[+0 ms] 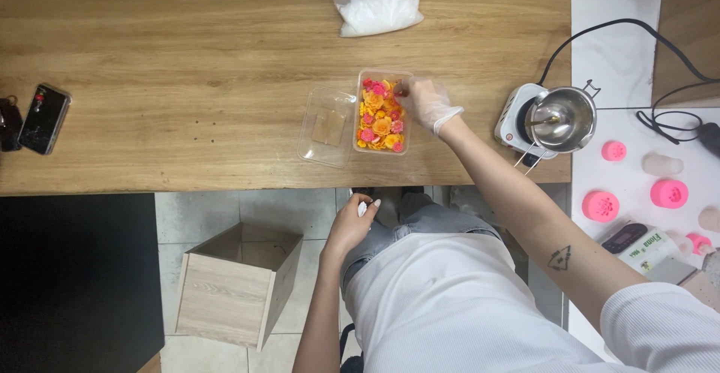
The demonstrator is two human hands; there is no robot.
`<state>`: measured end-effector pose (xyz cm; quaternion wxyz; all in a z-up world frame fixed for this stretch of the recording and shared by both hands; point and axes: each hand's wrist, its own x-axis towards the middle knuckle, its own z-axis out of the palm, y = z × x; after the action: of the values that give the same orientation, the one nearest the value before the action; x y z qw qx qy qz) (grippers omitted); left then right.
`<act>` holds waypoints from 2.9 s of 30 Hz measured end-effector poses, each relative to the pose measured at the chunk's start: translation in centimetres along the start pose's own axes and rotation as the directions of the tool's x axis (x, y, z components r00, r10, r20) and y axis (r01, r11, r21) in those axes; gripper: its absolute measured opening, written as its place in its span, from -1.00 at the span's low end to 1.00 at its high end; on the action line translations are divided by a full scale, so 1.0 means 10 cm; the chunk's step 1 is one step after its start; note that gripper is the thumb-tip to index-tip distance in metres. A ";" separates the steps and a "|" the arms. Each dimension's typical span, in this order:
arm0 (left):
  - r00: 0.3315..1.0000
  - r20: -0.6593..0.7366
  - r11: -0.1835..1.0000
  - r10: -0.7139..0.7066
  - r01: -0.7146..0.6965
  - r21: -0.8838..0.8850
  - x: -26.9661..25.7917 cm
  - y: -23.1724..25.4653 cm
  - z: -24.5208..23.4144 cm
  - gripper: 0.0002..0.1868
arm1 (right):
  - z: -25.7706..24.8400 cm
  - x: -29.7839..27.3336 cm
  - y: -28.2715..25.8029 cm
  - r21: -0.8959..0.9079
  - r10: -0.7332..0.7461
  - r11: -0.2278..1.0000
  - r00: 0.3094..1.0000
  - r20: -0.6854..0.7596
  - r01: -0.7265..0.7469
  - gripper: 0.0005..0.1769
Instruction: The recorder is putting wax floral decorations into a melting pot and cleaning tools in a candle-making studio.
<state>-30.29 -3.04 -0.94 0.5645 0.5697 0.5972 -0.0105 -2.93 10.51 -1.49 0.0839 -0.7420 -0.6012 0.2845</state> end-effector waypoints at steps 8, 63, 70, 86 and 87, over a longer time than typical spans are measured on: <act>0.995 0.013 0.995 -0.100 0.100 0.004 -0.09 -0.01 -0.11 -0.53 | 0.08 0.14 -0.02 -0.284 -0.207 0.947 0.959 -0.191 0.148 -0.71; 0.961 0.251 0.980 0.113 -0.149 0.129 0.34 0.36 0.19 -0.51 | -0.14 -0.71 0.69 0.705 -0.442 -0.611 0.894 0.074 -0.360 -0.57; 0.923 0.386 0.940 0.006 -0.136 0.313 0.39 0.66 0.39 -0.48 | -0.77 -1.38 0.49 0.796 -0.265 -0.594 0.962 -0.057 -0.117 -0.52; 0.881 0.459 0.877 0.114 -0.306 0.371 0.32 0.89 0.52 -0.47 | -1.15 -1.90 1.89 0.502 0.680 0.693 0.700 -0.218 -0.517 -0.69; 0.884 0.456 0.875 0.102 -0.298 0.382 0.30 0.90 0.52 -0.47 | -1.03 -1.87 2.05 0.370 0.604 0.786 0.744 -0.285 -0.496 -0.68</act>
<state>-19.75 -1.27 0.81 0.5336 0.7268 0.3789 -0.2084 17.63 -10.20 3.40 0.2133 -0.9094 -0.2791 0.2227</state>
